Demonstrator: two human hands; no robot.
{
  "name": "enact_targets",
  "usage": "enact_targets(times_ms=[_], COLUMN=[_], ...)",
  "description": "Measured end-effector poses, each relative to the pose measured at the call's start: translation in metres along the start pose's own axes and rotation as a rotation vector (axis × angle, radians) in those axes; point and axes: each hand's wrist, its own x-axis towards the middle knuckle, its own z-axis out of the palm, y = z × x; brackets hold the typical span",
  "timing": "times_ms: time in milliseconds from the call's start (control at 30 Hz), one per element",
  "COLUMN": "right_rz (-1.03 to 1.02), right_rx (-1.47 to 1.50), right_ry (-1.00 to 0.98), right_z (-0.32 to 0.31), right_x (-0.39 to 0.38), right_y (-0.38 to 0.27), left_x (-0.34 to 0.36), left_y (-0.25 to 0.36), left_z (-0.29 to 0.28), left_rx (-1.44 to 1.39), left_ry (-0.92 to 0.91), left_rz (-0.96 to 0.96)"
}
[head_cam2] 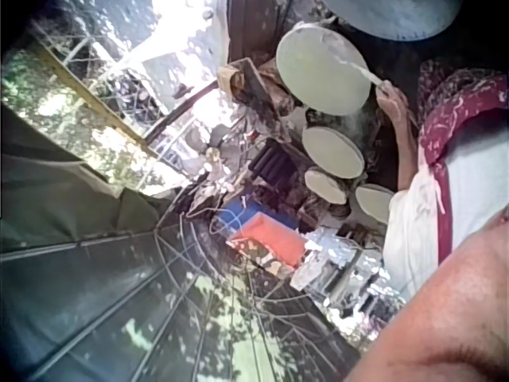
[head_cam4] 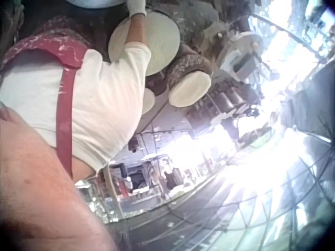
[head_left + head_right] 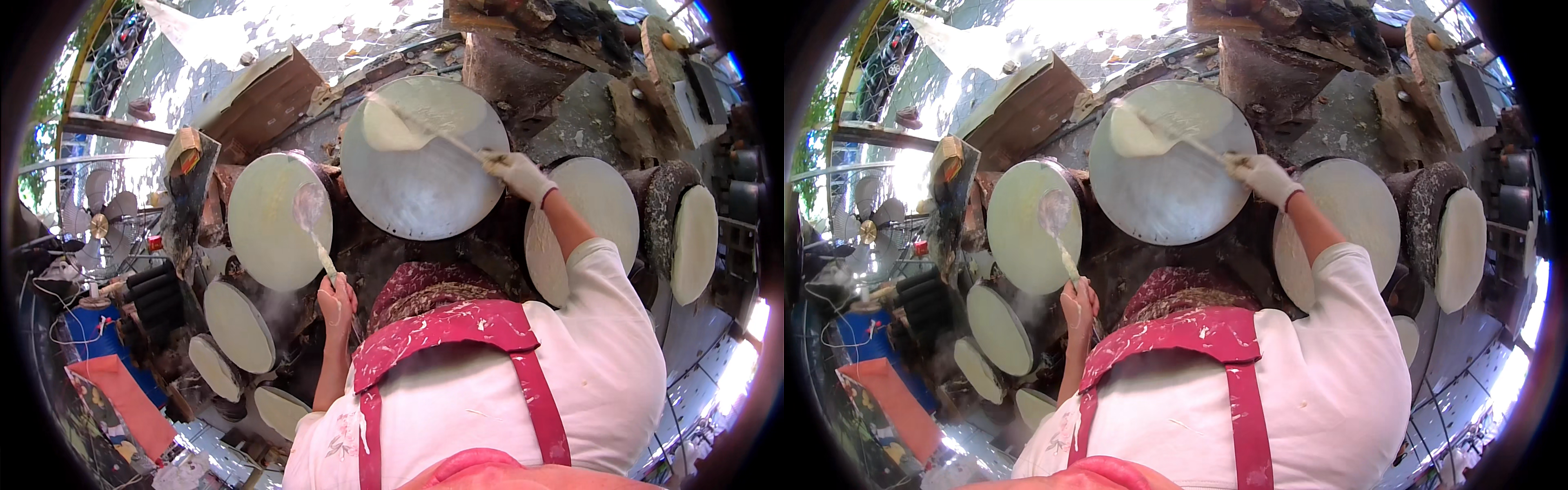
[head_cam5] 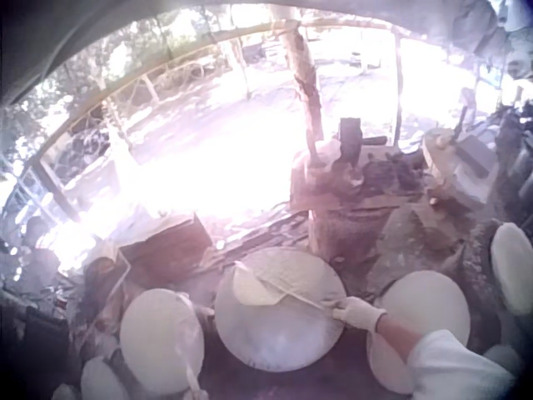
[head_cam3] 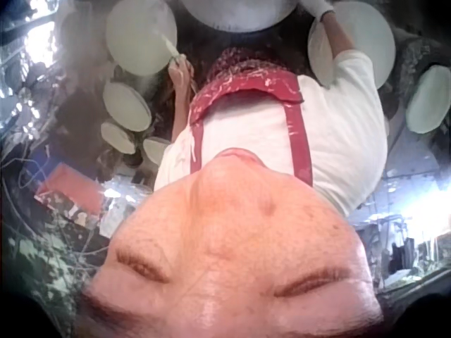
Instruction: The person pours batter onto multiple hot griddles, spreads it into thin circles, and flips the crepes as they cook. They continuously cycle through scooping batter, spreading, and flipping across several cooking surfaces.
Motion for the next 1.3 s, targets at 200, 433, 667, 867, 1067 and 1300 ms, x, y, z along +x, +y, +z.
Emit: enact_targets(times_ms=[200, 433, 667, 867, 1067, 1300], right_rz=[0.061, 0.059, -0.016, 0.092, 0.331, 0.333], right_rx=[-0.019, -0.085, -0.069, -0.270, -0.202, 0.533], right_ry=[-0.170, -0.193, -0.152, -0.236, -0.399, -0.156], right_z=[0.021, -0.004, -0.027, -0.007, -0.003, 0.045], right_x=[-0.024, 0.013, -0.009, 0.015, -0.032, -0.159], right_y=[-0.011, -0.014, -0.020, -0.065, -0.063, -0.005], left_x=[-0.008, 0.027, 0.127, 0.123, 0.039, -0.008], left_y=[-0.019, -0.010, 0.000, -0.001, -0.023, -0.076], left_z=[-0.004, 0.004, 0.029, 0.028, -0.004, -0.005], left_rx=[-0.023, 0.120, 0.846, 1.112, 1.182, 0.920], left_ry=[0.052, 0.053, 0.188, 0.088, -0.048, -0.397], left_rz=[-0.076, -0.016, 0.543, 0.559, 0.402, 0.450])
